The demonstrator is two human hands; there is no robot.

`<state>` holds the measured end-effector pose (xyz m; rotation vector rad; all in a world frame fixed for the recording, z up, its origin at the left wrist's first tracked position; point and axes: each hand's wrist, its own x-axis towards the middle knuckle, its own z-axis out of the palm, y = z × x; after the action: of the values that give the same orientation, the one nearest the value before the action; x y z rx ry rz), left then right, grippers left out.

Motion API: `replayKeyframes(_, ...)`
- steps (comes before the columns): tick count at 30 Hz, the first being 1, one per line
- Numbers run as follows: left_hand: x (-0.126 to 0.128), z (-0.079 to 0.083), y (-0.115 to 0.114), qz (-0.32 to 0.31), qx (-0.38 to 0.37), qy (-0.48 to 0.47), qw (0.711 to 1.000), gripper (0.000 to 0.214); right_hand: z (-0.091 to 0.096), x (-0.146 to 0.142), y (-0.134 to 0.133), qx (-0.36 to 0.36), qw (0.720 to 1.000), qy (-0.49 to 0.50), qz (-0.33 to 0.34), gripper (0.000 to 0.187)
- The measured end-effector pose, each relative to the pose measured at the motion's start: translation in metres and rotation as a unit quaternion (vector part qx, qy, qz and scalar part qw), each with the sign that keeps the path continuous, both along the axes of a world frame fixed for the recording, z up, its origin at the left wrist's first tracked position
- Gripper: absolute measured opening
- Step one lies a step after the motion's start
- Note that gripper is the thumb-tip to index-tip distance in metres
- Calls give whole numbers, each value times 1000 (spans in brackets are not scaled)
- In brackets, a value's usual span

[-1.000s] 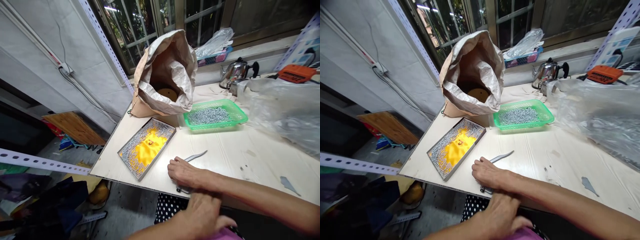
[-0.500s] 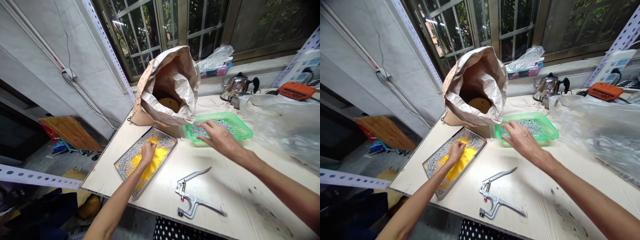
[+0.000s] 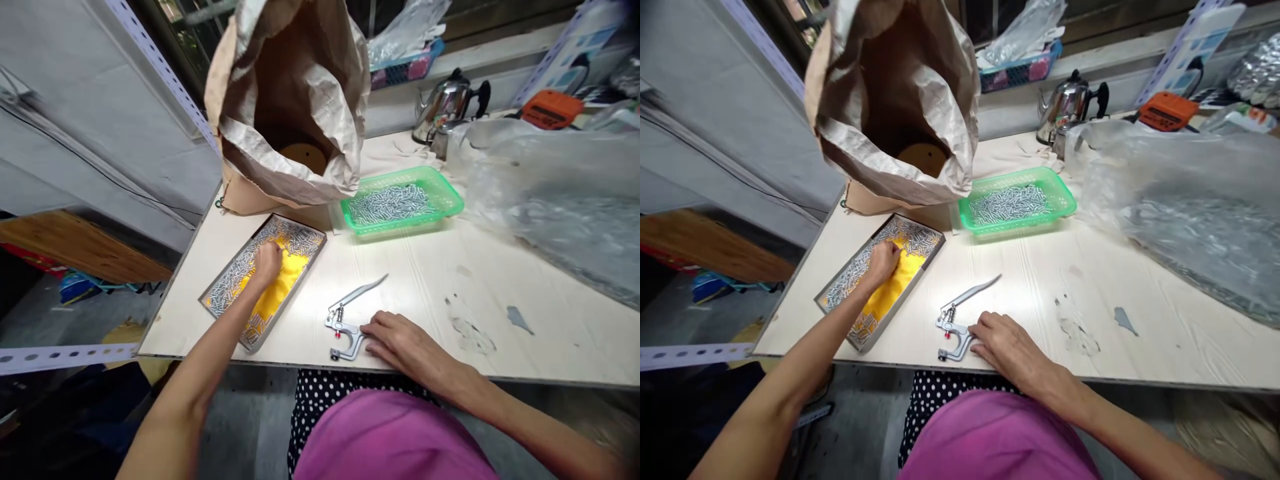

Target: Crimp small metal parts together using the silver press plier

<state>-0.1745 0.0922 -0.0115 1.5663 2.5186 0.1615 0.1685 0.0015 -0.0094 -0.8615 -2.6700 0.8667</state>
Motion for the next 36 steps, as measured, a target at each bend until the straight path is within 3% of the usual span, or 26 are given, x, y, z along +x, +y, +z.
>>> replayKeyframes(4, -3, 14, -23, -10, -12, 5, 1000, 16, -10, 7, -9, 32, 999, -13, -36, 20)
replayKeyframes(7, 19, 23, -62, -24, 9, -108, 994, 14, -19, 9, -11, 55, 997, -24, -54, 20)
replayKeyframes(9, 46, 24, -94, -32, -9, -269, 963, 19, -23, 9, -11, 70, 996, -35, -54, 21)
replayKeyframes(11, 76, 21, -123, -34, -56, -409, 910, 28, -24, 8, -11, 83, 994, -48, -53, 21)
replayKeyframes(15, 115, 5, -155, 32, -82, -526, 846, 32, -27, 7, -11, 101, 992, -49, -53, 20)
replayKeyframes(20, 123, -7, -160, 85, -63, -566, 817, 37, -33, 8, -14, 112, 991, -38, -63, 19)
replayKeyframes(27, 128, -7, -160, 141, -99, -590, 789, 31, -29, 7, -17, 121, 989, -55, -71, 20)
replayKeyframes(36, 131, -6, -156, 154, -122, -577, 793, 24, -29, 6, -18, 134, 986, -58, -83, 22)
